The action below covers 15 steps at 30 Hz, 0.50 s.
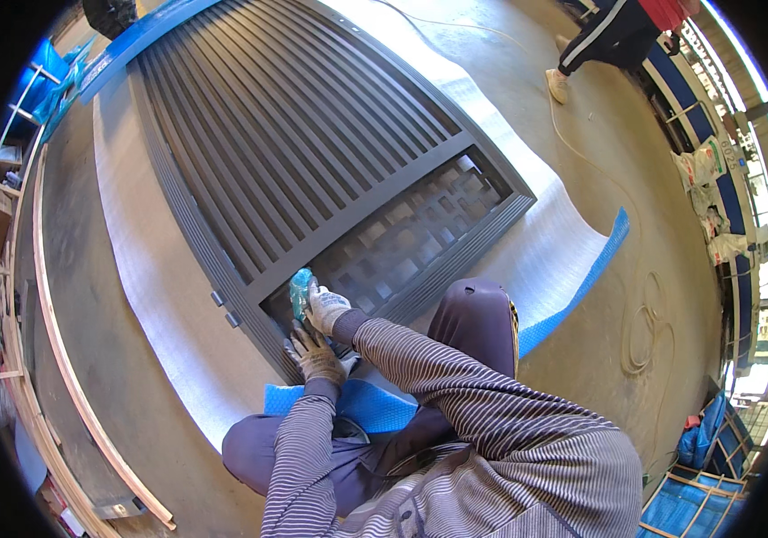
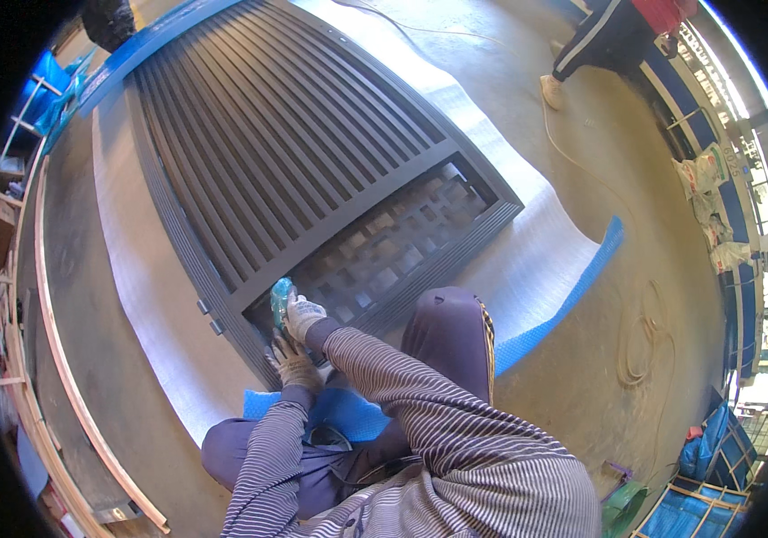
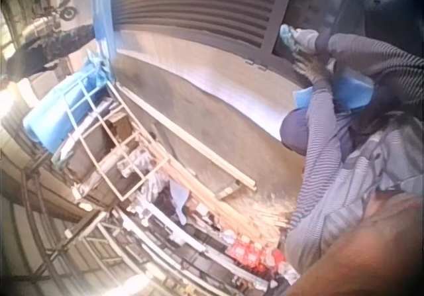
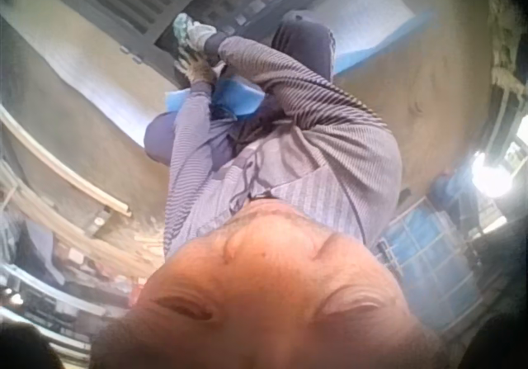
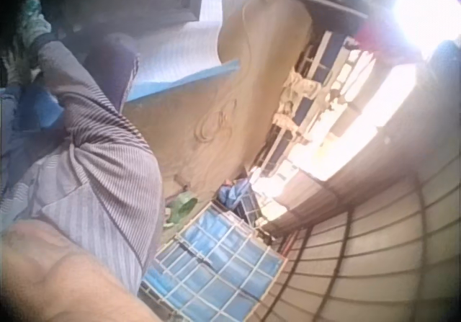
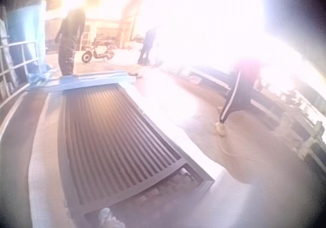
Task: The person wraps a metal grate with blue bubble wrap and white paper. They smooth the paper, place bubble wrap over the grate, and fold the paper over the edges to secure it.
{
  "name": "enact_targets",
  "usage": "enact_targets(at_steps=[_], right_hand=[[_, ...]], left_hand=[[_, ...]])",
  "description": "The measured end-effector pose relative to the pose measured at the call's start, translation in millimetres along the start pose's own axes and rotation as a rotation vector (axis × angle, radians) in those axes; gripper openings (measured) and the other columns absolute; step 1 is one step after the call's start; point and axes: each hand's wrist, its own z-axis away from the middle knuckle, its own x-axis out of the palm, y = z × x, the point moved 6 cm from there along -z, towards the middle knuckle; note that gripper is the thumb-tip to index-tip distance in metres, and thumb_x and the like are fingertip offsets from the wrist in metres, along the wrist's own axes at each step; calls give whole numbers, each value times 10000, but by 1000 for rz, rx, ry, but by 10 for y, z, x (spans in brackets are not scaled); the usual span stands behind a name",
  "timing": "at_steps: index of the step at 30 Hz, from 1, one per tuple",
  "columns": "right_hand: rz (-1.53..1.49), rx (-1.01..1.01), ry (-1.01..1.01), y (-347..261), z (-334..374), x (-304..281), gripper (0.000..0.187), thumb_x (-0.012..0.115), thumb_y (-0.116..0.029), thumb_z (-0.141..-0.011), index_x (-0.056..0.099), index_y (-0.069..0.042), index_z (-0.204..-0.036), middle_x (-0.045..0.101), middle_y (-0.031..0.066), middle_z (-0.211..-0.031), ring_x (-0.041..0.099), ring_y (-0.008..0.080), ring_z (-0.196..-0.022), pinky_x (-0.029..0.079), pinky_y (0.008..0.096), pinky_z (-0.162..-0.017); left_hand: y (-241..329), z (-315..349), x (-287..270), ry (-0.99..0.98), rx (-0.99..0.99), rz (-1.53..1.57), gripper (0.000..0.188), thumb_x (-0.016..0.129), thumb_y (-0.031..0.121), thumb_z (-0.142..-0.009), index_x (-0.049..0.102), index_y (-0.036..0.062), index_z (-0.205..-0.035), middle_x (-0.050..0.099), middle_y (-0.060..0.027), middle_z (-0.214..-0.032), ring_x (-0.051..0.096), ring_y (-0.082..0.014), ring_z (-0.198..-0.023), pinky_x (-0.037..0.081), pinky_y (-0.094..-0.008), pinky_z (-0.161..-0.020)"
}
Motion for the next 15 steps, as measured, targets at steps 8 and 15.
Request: enact_targets(at_steps=[8, 15], right_hand=[[-413, -230, 48, 225, 91, 6, 522, 607, -339, -941, 538, -10, -1341, 665, 273, -1191, 626, 446, -1134, 508, 455, -975], [21, -26, 292, 568, 875, -136, 604, 569, -408, -968, 504, -36, -1440, 559, 240, -1384, 513, 406, -1316, 356, 541, -1141]], left_hand=[[-157, 48, -215, 18, 262, 125, 1306, 664, 795, -736, 126, -16, -1608, 124, -356, -1626, 271, -465, -1487, 175, -577, -1222], [-698, -574, -763, -56, 523, 489, 788, 841, 550, -733, 604, 39, -1285, 694, -240, -1169, 683, -349, -1099, 535, -435, -973]])
